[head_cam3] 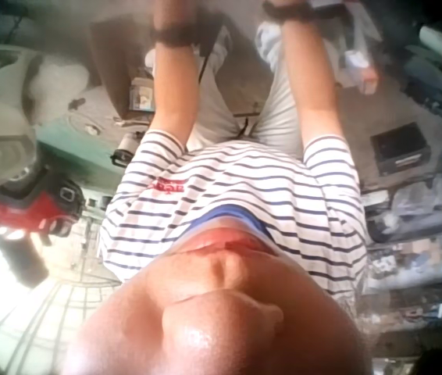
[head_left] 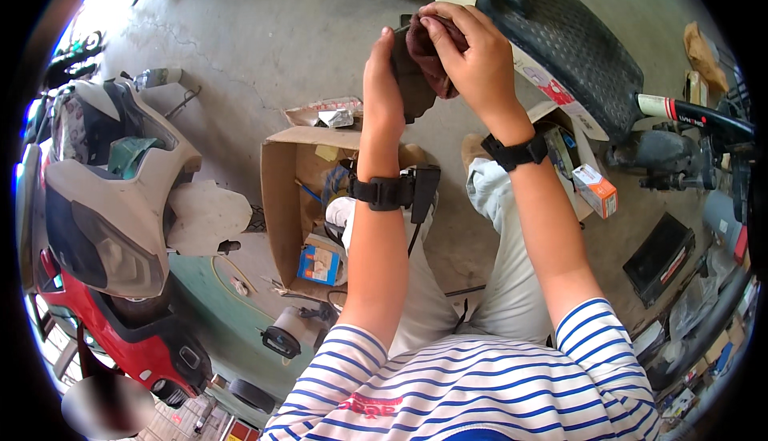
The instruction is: The person cleans a brake pad and other small mechanical components by hand with a cloth while sitting among various parts and vehicles.
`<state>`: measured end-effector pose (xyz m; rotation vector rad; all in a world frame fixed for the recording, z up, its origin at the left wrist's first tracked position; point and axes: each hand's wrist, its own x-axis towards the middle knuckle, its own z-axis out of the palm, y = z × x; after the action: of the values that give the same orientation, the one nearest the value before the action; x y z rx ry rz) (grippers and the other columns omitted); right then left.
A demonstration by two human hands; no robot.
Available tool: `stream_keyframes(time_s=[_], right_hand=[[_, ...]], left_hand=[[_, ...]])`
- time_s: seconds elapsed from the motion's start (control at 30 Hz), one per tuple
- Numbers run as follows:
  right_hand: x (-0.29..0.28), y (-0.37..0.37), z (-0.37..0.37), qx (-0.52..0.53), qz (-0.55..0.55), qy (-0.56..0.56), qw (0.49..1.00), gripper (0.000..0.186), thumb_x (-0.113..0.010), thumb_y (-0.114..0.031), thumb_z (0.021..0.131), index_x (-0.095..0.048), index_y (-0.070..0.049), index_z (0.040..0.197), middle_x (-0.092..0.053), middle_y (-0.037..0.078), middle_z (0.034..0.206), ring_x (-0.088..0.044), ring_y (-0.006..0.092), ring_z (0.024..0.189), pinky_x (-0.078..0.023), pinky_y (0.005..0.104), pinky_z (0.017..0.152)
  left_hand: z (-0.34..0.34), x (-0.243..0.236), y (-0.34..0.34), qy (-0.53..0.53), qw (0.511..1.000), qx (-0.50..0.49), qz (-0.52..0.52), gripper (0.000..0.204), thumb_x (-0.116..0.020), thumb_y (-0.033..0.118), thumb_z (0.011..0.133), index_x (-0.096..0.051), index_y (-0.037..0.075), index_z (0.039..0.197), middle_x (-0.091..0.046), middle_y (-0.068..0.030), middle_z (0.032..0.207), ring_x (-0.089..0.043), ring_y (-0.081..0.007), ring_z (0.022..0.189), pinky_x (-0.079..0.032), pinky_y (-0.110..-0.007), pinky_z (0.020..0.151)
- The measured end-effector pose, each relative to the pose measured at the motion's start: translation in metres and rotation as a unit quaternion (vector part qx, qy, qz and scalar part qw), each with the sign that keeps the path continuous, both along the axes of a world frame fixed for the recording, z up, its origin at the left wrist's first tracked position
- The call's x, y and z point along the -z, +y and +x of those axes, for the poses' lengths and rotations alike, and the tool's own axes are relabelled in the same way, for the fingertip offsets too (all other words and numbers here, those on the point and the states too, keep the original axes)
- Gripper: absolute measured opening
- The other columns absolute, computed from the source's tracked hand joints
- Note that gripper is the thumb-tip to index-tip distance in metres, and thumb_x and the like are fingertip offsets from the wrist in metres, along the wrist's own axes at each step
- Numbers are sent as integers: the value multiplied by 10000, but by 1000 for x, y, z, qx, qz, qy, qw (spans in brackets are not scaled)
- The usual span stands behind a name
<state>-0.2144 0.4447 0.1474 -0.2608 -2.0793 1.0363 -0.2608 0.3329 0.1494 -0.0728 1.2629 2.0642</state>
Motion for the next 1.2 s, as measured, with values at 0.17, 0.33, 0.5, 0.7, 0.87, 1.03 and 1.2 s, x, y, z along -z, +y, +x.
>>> stream_keyframes(time_s=[0.17,0.33,0.5,0.7,0.87,1.03,1.2], right_hand=[[-5,-10,-3,-62,-5,-23,998,72,-600,-101,827,-631,-84,890,-597,81,807,-598,279,717,-474,337,624],[-11,-1,3,-77,-57,-92,991,108,-568,-84,835,-619,-6,892,-595,134,804,-586,307,716,-466,345,643],[-20,-16,4,-113,-79,-128,982,89,-568,-59,832,-596,6,887,-585,129,819,-585,301,730,-466,345,658],[-17,-17,1,-87,-90,-122,985,105,-562,-94,863,-585,6,882,-596,127,830,-594,291,752,-469,345,675],[3,8,1,-9,-76,-156,985,140,-546,-128,874,-591,3,895,-619,153,868,-602,320,809,-473,363,725],[-6,-2,4,-6,-45,-138,989,152,-537,-137,885,-584,4,914,-621,152,886,-606,316,811,-474,364,722],[-10,-14,3,-40,-66,-120,990,141,-546,-118,878,-587,5,935,-614,143,865,-605,312,795,-476,358,708]], left_hand=[[-8,34,-17,209,968,28,-135,521,-311,413,968,-596,-15,883,-615,-109,722,-601,-188,591,-488,-290,551],[6,9,2,262,933,5,-246,423,-391,347,961,-575,-28,897,-582,-234,711,-570,-369,626,-459,-390,601],[7,9,-7,226,943,35,-241,629,-282,502,958,-578,-51,907,-586,-253,722,-584,-397,703,-455,-394,659],[7,9,-6,225,948,-2,-224,624,-317,519,947,-568,-47,877,-559,-210,662,-528,-285,603,-442,-360,619],[5,3,-3,241,935,10,-261,649,-319,532,949,-545,-58,803,-568,-92,674,-482,-144,639,-422,-298,612],[6,5,-5,232,941,7,-248,625,-316,519,953,-529,-53,820,-546,-107,665,-459,-148,617,-411,-301,590],[9,9,-5,273,927,-29,-255,597,-321,490,963,-534,-56,851,-555,-94,693,-453,-146,646,-418,-307,617]])
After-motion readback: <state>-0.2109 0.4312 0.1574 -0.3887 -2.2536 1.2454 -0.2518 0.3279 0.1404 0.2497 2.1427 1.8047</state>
